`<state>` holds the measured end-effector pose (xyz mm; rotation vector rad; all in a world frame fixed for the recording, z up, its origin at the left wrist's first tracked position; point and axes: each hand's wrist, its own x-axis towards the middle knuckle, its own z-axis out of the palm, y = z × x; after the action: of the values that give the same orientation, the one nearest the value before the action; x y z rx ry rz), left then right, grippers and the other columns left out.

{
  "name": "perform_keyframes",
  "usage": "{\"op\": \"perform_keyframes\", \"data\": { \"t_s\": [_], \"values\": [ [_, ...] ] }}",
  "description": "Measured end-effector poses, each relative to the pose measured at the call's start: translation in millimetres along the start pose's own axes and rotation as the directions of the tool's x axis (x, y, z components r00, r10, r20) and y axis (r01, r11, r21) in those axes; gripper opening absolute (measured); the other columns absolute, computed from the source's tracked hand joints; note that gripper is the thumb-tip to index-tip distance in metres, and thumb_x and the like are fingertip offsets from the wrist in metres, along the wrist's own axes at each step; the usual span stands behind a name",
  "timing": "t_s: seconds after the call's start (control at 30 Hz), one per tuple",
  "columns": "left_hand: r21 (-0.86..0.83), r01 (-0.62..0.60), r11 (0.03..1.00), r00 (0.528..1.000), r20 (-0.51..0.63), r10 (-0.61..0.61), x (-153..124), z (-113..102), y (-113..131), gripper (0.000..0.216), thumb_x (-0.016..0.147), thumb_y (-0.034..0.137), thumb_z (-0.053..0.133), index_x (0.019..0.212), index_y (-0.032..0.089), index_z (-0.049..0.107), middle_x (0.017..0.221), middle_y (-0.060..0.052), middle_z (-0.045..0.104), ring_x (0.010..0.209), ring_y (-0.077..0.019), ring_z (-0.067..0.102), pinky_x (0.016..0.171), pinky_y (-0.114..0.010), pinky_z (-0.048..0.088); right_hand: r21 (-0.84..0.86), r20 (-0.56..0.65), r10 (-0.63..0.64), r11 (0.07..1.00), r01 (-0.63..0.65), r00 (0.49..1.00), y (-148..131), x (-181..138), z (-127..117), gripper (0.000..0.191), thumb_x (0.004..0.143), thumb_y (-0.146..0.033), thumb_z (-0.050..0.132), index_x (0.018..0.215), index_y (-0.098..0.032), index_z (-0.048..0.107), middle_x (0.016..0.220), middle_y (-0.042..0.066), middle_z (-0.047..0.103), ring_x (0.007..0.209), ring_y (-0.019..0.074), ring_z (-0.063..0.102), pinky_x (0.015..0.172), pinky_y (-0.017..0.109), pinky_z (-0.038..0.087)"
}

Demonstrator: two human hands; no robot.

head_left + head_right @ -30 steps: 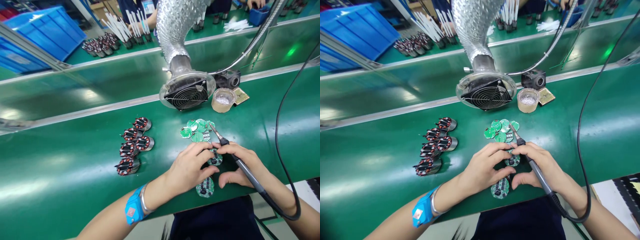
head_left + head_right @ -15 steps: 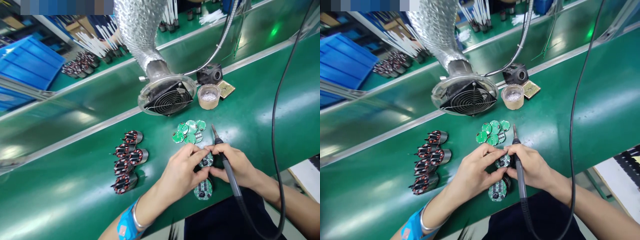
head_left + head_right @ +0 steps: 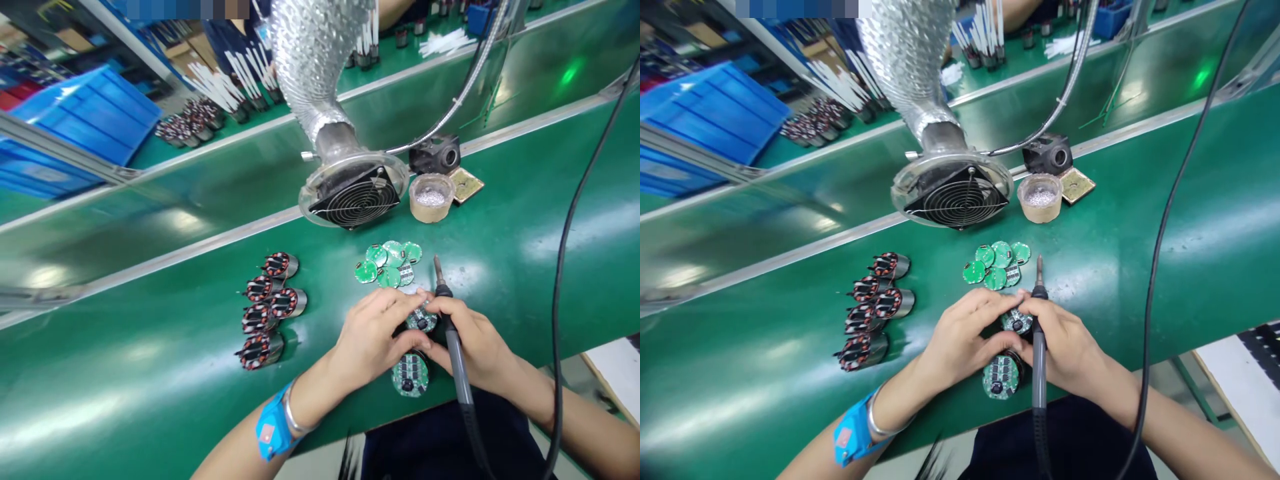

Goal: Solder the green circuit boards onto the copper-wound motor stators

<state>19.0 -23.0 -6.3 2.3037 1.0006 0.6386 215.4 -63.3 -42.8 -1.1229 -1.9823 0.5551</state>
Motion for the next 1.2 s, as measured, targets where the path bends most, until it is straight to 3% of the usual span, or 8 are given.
{"op": "perform_keyframes", "data": {
  "t_s": [0.1, 0.27, 0.47, 0.53, 0.7, 0.77, 1.07, 1.2],
  "values": [
    [-0.197, 0.181, 0.964, 0.983, 0.049, -0.175, -5.6, -0.9, -7.2, 0.064, 0.071, 0.040, 0.081, 0.126, 0.018, 0.057, 0.107, -0.009, 0.068, 0.092, -0.0199, 0.065, 0.082, -0.033, 0.055, -0.009, -0.021, 0.030, 0.999, -0.031, 0.999, -0.8, 1.6, 0.4, 0.034, 0.086, -0.024, 0.063, 0.115, -0.021, 0.045, 0.114, 0.013, 0.069, 0.104, 0.0230, 0.069, 0.083, 0.032, 0.061],
    [-0.391, 0.511, 0.766, 0.857, 0.159, -0.490, -12.6, 4.8, -10.4, 0.011, 0.082, 0.026, 0.069, 0.087, 0.016, 0.072, 0.075, -0.002, 0.072, 0.062, -0.0125, 0.064, 0.061, -0.023, 0.052, -0.064, -0.004, 0.055, 0.996, -0.055, 0.998, 3.4, -1.0, -0.7, 0.037, 0.084, -0.027, 0.067, 0.113, -0.021, 0.046, 0.117, 0.012, 0.069, 0.102, 0.0234, 0.070, 0.081, 0.033, 0.061],
    [-0.254, 0.400, 0.881, 0.908, -0.021, -0.418, -17.0, 8.1, 3.7, 0.016, 0.085, 0.022, 0.059, 0.088, 0.017, 0.074, 0.079, -0.004, 0.072, 0.069, -0.0153, 0.065, 0.066, -0.026, 0.051, -0.090, -0.005, 0.058, 0.994, -0.058, 0.998, 4.4, -2.9, -1.3, 0.035, 0.085, -0.027, 0.066, 0.113, -0.021, 0.046, 0.118, 0.012, 0.069, 0.099, 0.0229, 0.071, 0.080, 0.032, 0.061],
    [-0.337, 0.417, 0.844, 0.899, 0.017, -0.438, -16.5, 8.3, 0.7, 0.017, 0.086, 0.023, 0.058, 0.090, 0.017, 0.073, 0.079, -0.005, 0.072, 0.071, -0.0158, 0.065, 0.068, -0.028, 0.052, -0.094, -0.006, 0.074, 0.993, -0.075, 0.997, 4.4, -3.0, -1.9, 0.035, 0.084, -0.029, 0.067, 0.112, -0.022, 0.046, 0.116, 0.011, 0.070, 0.096, 0.0234, 0.072, 0.078, 0.032, 0.062],
    [-0.718, 0.645, 0.262, 0.706, 0.430, -0.563, -2.3, 11.3, -20.2, 0.027, 0.071, 0.033, 0.078, 0.080, 0.011, 0.066, 0.065, -0.002, 0.066, 0.060, -0.0124, 0.064, 0.058, -0.026, 0.056, -0.150, -0.010, 0.090, 0.985, -0.090, 0.996, 8.2, -5.0, -3.6, 0.035, 0.082, -0.033, 0.069, 0.109, -0.024, 0.047, 0.113, 0.009, 0.072, 0.088, 0.0244, 0.074, 0.069, 0.032, 0.063],
    [-0.740, 0.652, 0.164, 0.683, 0.480, -0.550, 5.3, 12.8, -24.6, 0.031, 0.067, 0.033, 0.082, 0.078, 0.011, 0.064, 0.062, -0.001, 0.065, 0.059, -0.0116, 0.064, 0.055, -0.024, 0.056, -0.164, -0.006, 0.091, 0.982, -0.091, 0.996, 9.6, -5.5, -4.6, 0.035, 0.082, -0.034, 0.069, 0.109, -0.025, 0.048, 0.112, 0.008, 0.072, 0.087, 0.0251, 0.074, 0.067, 0.032, 0.063],
    [-0.806, 0.575, 0.141, 0.666, 0.361, -0.653, 1.4, 23.1, -8.0, 0.006, 0.078, 0.014, 0.070, 0.080, 0.010, 0.067, 0.059, 0.002, 0.063, 0.050, -0.0079, 0.061, 0.053, -0.020, 0.052, -0.233, -0.034, 0.082, 0.969, -0.088, 0.996, 4.4, 0.4, -8.2, 0.034, 0.084, -0.044, 0.067, 0.105, -0.024, 0.049, 0.106, 0.008, 0.074, 0.085, 0.0245, 0.074, 0.062, 0.028, 0.062],
    [-0.845, 0.500, 0.188, 0.685, 0.253, -0.683, -14.2, 27.4, 3.5, 0.019, 0.069, 0.015, 0.077, 0.087, 0.011, 0.072, 0.070, -0.002, 0.069, 0.061, -0.0109, 0.064, 0.060, -0.023, 0.052, -0.268, -0.039, 0.115, 0.956, -0.122, 0.993, 3.6, 0.0, -7.3, 0.036, 0.083, -0.048, 0.066, 0.105, -0.024, 0.049, 0.105, 0.008, 0.074, 0.086, 0.0248, 0.074, 0.065, 0.030, 0.062]
  ]
}}
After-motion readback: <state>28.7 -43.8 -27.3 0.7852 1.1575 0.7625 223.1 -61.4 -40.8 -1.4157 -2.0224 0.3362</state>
